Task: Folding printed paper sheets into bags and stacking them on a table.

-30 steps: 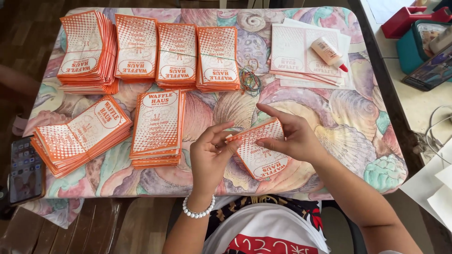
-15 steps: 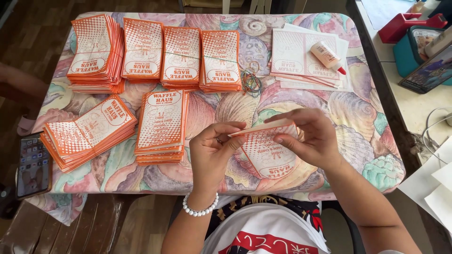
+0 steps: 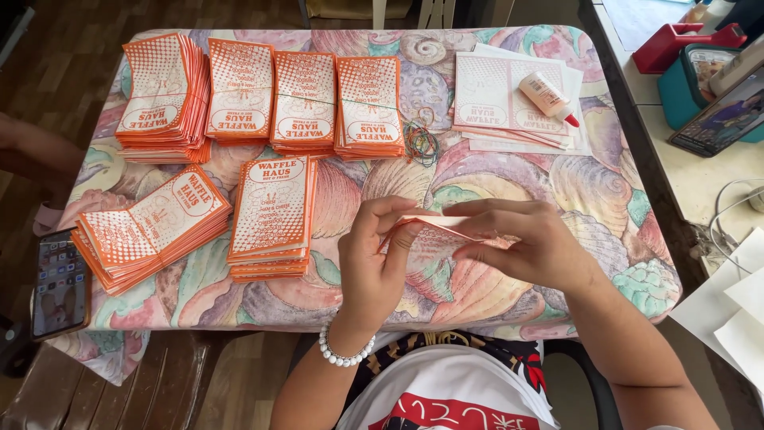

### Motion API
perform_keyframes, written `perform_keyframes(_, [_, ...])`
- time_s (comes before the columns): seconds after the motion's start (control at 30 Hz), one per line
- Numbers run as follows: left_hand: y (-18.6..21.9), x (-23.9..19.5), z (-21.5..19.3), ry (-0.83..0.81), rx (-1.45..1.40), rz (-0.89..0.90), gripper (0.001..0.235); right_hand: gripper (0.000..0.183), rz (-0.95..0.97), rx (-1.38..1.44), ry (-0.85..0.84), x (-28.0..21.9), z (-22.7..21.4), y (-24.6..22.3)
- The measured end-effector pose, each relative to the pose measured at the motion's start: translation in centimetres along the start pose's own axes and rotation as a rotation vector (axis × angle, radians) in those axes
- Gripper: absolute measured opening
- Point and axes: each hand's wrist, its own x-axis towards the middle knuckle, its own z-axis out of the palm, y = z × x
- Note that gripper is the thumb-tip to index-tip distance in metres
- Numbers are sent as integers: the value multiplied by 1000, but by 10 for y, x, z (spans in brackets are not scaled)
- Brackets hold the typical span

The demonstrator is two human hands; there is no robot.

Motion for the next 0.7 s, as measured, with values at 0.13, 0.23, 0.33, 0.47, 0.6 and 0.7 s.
perform_keyframes(0.13, [2,4,-1,-95,135,84,25,20,89,11,-200,-16,1,19])
perform_keyframes(0.23, [0,10,-9,-168,172,77,31,18,90,-117,-291,-10,-6,17])
perform_keyframes(0.33, [-2,8,-9,-196,173,29,31,28,121,-105,-364,-9,-14,16])
perform_keyframes(0.47, [-2,7,-10,-170,172,-48,23,21,64,-8,-308,-4,-16,7])
perform_keyframes(0.6, [-5,5,-7,-108,46,-153,12,48,77,234,28,-25,1,20])
perform_keyframes(0.7, [-9,4,-4,-98,0,-177,10,50,122,313,186,-38,8,28])
